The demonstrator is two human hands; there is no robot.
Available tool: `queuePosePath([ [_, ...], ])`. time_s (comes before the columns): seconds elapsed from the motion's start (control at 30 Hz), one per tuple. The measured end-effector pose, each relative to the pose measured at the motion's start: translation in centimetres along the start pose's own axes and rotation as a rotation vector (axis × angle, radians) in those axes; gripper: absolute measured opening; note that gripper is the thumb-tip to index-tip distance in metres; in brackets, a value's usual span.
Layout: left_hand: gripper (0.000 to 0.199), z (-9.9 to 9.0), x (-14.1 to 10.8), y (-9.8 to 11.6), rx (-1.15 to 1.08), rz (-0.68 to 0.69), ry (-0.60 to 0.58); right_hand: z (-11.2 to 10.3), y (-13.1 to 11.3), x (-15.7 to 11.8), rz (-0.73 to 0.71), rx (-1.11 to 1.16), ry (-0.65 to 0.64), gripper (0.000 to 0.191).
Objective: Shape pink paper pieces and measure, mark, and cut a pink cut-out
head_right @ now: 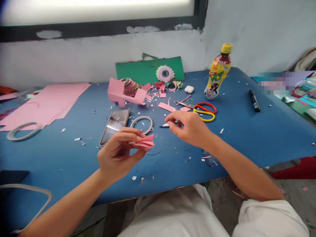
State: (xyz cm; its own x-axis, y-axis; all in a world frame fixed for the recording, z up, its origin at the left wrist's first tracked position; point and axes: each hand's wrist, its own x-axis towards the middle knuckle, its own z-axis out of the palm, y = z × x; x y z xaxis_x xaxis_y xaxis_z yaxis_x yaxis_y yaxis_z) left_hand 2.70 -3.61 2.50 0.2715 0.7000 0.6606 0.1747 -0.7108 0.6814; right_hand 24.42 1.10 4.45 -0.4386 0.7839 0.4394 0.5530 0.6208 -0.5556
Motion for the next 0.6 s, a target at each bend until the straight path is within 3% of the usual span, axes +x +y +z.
queuePosePath([
  [0.17,0.026,-0.1,0.2,0.3,-0.03,-0.002,-0.044,-0.7,5.0,1.1,0.2,-0.424,-0.142,0.019],
  [0.3,0.025,-0.1,0.3,0.3,-0.008,-0.022,-0.024,-0.7,7.7,1.5,0.27,-0.544,-0.188,0.02],
  [0.47,0.016,-0.3,0.3,0.2,0.037,-0.071,-0.006,0.2,8.8,1.6,0.213,-0.496,-0.22,0.021],
  [0.6,0.011,-0.4,0.6,0.3,0.069,-0.097,0.001,1.9,8.6,1.7,0.033,-0.407,-0.259,0.03],
])
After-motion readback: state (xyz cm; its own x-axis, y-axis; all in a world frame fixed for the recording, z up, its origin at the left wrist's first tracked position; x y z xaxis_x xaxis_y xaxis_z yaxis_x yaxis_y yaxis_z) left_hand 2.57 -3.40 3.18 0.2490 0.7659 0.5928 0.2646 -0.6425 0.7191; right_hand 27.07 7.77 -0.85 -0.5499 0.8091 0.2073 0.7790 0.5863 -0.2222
